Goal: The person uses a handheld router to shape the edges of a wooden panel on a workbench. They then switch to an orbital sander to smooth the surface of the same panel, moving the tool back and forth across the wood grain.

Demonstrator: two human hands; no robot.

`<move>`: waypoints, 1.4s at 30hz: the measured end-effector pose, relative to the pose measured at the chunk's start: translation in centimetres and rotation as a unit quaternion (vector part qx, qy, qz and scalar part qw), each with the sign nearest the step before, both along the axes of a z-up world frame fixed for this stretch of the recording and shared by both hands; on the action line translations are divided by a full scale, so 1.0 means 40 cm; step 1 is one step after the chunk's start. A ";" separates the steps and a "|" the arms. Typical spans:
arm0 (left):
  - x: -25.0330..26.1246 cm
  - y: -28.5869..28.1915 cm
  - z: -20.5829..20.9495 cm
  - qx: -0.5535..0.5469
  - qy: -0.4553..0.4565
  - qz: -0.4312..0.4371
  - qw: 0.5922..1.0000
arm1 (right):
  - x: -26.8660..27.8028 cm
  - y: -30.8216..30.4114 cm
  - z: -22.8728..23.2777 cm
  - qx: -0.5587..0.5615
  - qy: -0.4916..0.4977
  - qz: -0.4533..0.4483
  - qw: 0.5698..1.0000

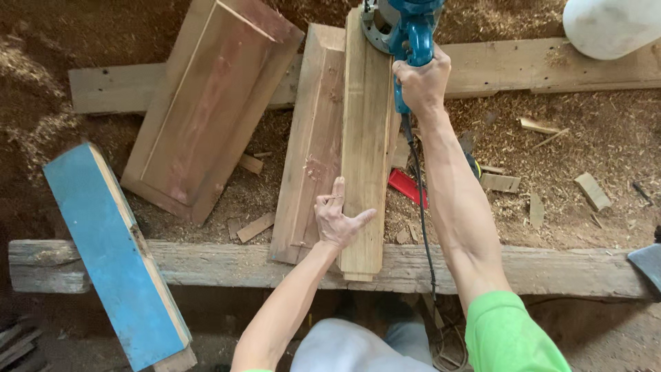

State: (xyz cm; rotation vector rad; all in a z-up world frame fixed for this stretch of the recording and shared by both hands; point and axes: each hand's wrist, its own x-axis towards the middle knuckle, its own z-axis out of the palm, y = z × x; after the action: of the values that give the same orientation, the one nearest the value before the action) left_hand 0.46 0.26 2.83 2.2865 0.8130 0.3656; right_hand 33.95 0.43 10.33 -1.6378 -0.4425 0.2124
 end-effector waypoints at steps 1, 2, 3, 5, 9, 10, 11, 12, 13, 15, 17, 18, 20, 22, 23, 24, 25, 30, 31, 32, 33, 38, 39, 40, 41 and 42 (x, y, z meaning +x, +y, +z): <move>0.000 -0.001 0.001 0.003 -0.009 0.000 1.000 | 0.007 0.005 -0.004 0.006 0.002 -0.003 1.000; 0.002 0.001 0.003 0.006 -0.018 0.001 1.000 | 0.015 0.012 -0.006 0.012 0.003 -0.006 1.000; 0.002 0.001 0.005 -0.009 -0.007 0.012 1.000 | 0.021 0.020 -0.008 0.018 0.004 -0.009 1.000; 0.003 -0.003 0.011 -0.041 0.014 0.035 0.998 | 0.022 0.032 -0.011 0.025 -0.004 -0.023 0.999; 0.013 -0.002 0.026 -0.055 0.051 0.052 0.996 | -0.009 0.006 0.018 -0.008 -0.047 -0.059 0.997; 0.015 0.000 0.031 -0.057 0.044 0.046 0.996 | -0.026 -0.020 0.035 -0.024 -0.076 -0.062 0.995; 0.014 0.003 0.036 -0.059 0.037 0.040 0.997 | -0.043 -0.053 0.058 -0.040 -0.105 -0.064 0.992; 0.010 -0.002 0.042 -0.069 0.057 0.039 0.995 | -0.070 -0.097 0.084 -0.060 -0.133 -0.066 0.987; 0.008 -0.001 0.044 -0.079 0.077 0.038 0.993 | -0.103 -0.148 0.116 -0.073 -0.117 -0.047 0.989; 0.016 0.012 0.040 -0.066 0.070 0.030 0.995 | -0.170 -0.244 0.195 -0.112 -0.081 -0.038 0.990; 0.010 0.005 0.033 -0.029 0.029 0.020 0.999 | -0.264 -0.357 0.274 -0.172 -0.010 -0.050 0.984; 0.014 0.008 0.029 -0.025 0.034 0.018 0.999 | -0.312 -0.410 0.313 -0.198 0.033 -0.054 0.978; 0.017 0.005 0.030 -0.021 0.046 0.015 0.999 | -0.409 -0.522 0.379 -0.282 0.067 -0.084 0.953; 0.019 -0.003 0.046 -0.026 0.084 0.014 0.996 | -0.504 -0.616 0.406 -0.091 0.129 -0.054 0.986; 0.022 -0.010 0.060 -0.030 0.102 0.013 0.994 | -0.552 -0.667 0.414 -0.116 0.125 -0.072 0.983; 0.028 -0.027 0.074 -0.019 0.124 0.022 0.992 | -0.598 -0.723 0.424 -0.145 0.121 -0.088 0.978; 0.035 -0.044 0.093 -0.009 0.146 0.030 0.989 | -0.643 -0.782 0.438 -0.164 0.118 -0.089 0.975; 0.017 -0.118 0.213 -0.059 0.242 0.043 0.968 | -0.816 -0.971 0.461 -0.142 0.155 -0.141 0.967; 0.006 -0.123 0.234 -0.053 0.264 0.046 0.962 | -0.842 -0.998 0.462 -0.132 0.161 -0.149 0.967; -0.008 -0.128 0.253 -0.047 0.287 0.048 0.956 | -0.866 -1.024 0.466 -0.123 0.167 -0.158 0.965; -0.043 -0.115 0.266 -0.062 0.333 0.014 0.941 | -0.891 -1.050 0.469 -0.127 0.176 -0.179 0.960; -0.348 0.084 0.206 0.028 0.386 -0.113 0.915 | -0.965 -1.153 0.456 -0.125 0.177 -0.224 0.950; -0.401 0.131 0.171 0.080 0.347 -0.096 0.929 | -0.972 -1.168 0.449 -0.127 0.178 -0.229 0.949; -0.438 0.157 0.133 0.131 0.306 -0.075 0.940 | -0.972 -1.180 0.442 -0.130 0.177 -0.231 0.948; -0.461 0.160 0.096 0.181 0.263 -0.054 0.946 | -0.977 -1.190 0.438 -0.133 0.176 -0.233 0.947; -0.454 0.140 0.064 0.169 0.254 -0.007 0.952 | -0.978 -1.198 0.434 -0.134 0.176 -0.236 0.946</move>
State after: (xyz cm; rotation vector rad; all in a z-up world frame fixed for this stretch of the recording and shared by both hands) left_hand -17.71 5.87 5.40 2.7580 1.0473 -0.1153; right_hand -5.18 -47.48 27.67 -1.8729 0.2672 0.2034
